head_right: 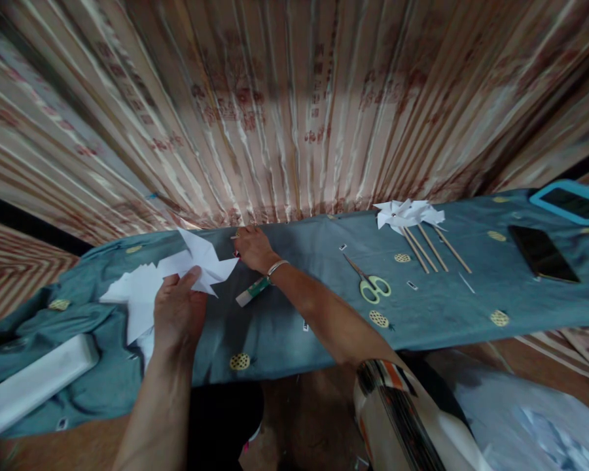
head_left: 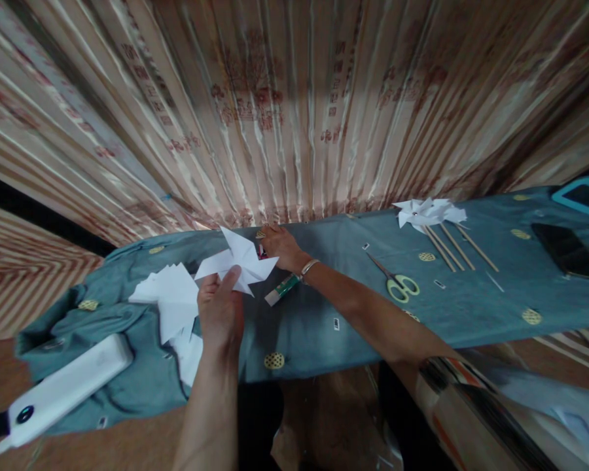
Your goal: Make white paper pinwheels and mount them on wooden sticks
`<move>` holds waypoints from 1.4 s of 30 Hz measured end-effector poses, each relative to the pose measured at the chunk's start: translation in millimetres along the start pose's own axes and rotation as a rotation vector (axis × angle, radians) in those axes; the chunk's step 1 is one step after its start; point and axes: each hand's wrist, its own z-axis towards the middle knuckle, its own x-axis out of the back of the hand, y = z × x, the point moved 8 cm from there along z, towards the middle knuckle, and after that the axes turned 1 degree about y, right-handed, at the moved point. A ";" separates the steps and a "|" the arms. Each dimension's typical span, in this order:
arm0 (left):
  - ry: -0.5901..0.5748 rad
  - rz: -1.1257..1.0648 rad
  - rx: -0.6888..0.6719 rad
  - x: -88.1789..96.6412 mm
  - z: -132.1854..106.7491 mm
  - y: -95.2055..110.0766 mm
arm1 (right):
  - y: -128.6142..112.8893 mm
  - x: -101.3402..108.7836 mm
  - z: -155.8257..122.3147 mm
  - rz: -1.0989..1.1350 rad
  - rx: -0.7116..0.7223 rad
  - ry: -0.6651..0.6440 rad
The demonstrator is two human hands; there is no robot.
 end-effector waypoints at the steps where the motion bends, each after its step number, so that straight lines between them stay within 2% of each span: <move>1: 0.001 -0.019 0.004 0.0 0.0 -0.4 | -0.4 0.9 -0.6 -0.002 -0.003 0.004; 11: -0.025 -0.105 0.035 -1.4 -0.5 -5.8 | 0.2 8.1 -1.7 -0.031 -0.020 0.041; 20: -0.026 -0.047 0.013 -4.2 -2.7 -5.1 | 7.2 -0.3 0.0 -0.019 -0.041 0.021; 27: -0.038 -0.043 0.020 -5.8 -3.0 -3.9 | 2.2 -1.9 2.1 -0.011 -0.038 0.002; 36: -0.026 -0.078 0.022 -6.4 -4.5 -2.0 | 0.3 -5.5 4.4 -0.018 0.005 0.005; 42: -0.022 -0.062 0.034 -4.1 -3.2 -3.2 | -1.6 1.6 -2.9 -0.028 0.053 0.055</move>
